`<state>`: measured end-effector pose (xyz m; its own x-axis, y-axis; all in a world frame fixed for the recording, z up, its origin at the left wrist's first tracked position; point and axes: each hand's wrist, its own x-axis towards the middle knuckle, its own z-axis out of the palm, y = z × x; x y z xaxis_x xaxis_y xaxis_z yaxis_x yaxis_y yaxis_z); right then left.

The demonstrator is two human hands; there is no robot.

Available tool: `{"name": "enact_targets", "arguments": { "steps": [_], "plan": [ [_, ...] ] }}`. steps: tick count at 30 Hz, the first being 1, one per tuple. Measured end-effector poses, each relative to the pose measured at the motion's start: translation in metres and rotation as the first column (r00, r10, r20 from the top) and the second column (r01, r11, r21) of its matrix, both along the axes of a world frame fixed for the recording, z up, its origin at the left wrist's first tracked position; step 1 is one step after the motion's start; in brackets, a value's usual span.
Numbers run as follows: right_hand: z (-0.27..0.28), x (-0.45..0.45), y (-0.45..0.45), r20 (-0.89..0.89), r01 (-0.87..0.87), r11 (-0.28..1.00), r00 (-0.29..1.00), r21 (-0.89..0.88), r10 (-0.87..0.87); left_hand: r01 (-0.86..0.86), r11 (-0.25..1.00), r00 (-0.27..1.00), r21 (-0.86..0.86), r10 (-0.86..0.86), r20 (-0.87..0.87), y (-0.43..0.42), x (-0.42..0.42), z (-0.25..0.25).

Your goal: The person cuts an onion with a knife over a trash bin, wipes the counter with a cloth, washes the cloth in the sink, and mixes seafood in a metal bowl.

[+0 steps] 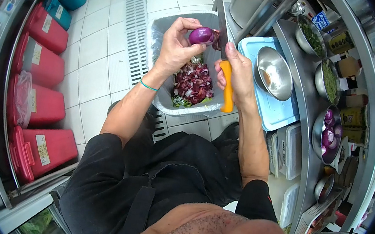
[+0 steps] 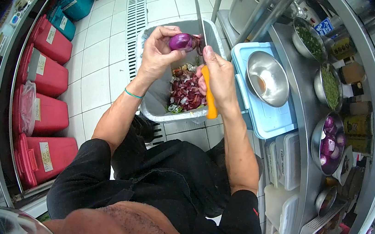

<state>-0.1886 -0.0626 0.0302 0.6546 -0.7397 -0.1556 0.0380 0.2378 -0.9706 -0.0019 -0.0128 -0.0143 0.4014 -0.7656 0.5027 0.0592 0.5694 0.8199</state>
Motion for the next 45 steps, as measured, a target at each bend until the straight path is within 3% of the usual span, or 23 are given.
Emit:
{"name": "enact_targets", "arguments": {
  "steps": [2, 6, 9, 11, 13, 16, 17, 20, 23, 38, 40, 43, 44, 45],
  "plan": [
    [0.003, -0.003, -0.004, 0.016, 0.011, 0.993, 1.0, 0.117, -0.013, 0.021, 1.0, 0.999, 0.012, -0.02, -0.046, 0.0, 0.002, -0.001],
    [-0.001, -0.012, -0.015, -0.005, -0.132, 0.985, 0.991, 0.114, 0.134, 0.075, 0.995, 0.977, 0.067, -0.06, -0.205, 0.001, 0.001, 0.002],
    [0.004, -0.006, -0.005, -0.005, -0.028, 0.997, 1.0, -0.069, 0.027, 0.049, 0.994, 0.98, 0.101, -0.028, -0.199, 0.0, -0.003, 0.002],
    [0.005, -0.003, 0.0, -0.102, 0.021, 0.95, 0.993, -0.311, -0.055, 0.032, 0.993, 0.984, 0.11, -0.012, -0.175, 0.001, -0.005, 0.003],
    [0.003, -0.004, 0.001, -0.192, 0.017, 0.835, 0.97, -0.55, -0.147, 0.036, 0.994, 0.985, 0.105, -0.018, -0.173, 0.001, -0.007, 0.002],
    [0.005, 0.002, 0.01, -0.178, 0.003, 0.666, 0.963, -0.746, -0.203, 0.073, 0.99, 0.977, 0.124, -0.046, -0.209, 0.0, -0.006, 0.001],
    [0.012, -0.001, 0.013, -0.304, -0.076, 0.736, 0.935, -0.673, -0.181, 0.076, 0.989, 0.975, 0.128, -0.047, -0.218, 0.0, -0.007, 0.0],
    [0.003, 0.006, 0.012, -0.044, 0.068, 0.609, 0.985, -0.79, -0.167, 0.078, 0.988, 0.972, 0.132, -0.046, -0.229, 0.002, -0.01, 0.007],
    [0.0, 0.007, 0.008, -0.002, 0.091, 0.545, 0.986, -0.833, -0.167, 0.07, 0.99, 0.976, 0.125, -0.042, -0.213, 0.001, -0.009, 0.005],
    [0.002, 0.006, 0.012, -0.105, 0.049, 0.554, 0.965, -0.831, -0.242, 0.02, 0.992, 0.993, 0.122, -0.005, -0.121, 0.001, -0.008, 0.003],
    [-0.002, 0.005, 0.007, -0.065, 0.067, 0.726, 0.986, -0.685, -0.151, 0.017, 0.989, 0.995, 0.145, -0.004, -0.095, 0.002, -0.005, 0.001],
    [0.005, -0.008, -0.008, 0.014, -0.05, 0.966, 0.998, -0.254, 0.055, 0.056, 0.992, 0.995, 0.112, -0.045, -0.091, 0.001, -0.002, 0.0],
    [0.01, -0.012, -0.011, 0.062, -0.121, 0.99, 0.99, -0.068, 0.125, 0.073, 0.99, 0.994, 0.118, -0.063, -0.093, 0.001, -0.001, 0.0],
    [0.013, -0.013, -0.01, 0.074, -0.093, 0.996, 0.993, -0.002, 0.093, 0.09, 0.988, 0.993, 0.122, -0.079, -0.093, 0.002, 0.001, 0.002]
  ]
}}
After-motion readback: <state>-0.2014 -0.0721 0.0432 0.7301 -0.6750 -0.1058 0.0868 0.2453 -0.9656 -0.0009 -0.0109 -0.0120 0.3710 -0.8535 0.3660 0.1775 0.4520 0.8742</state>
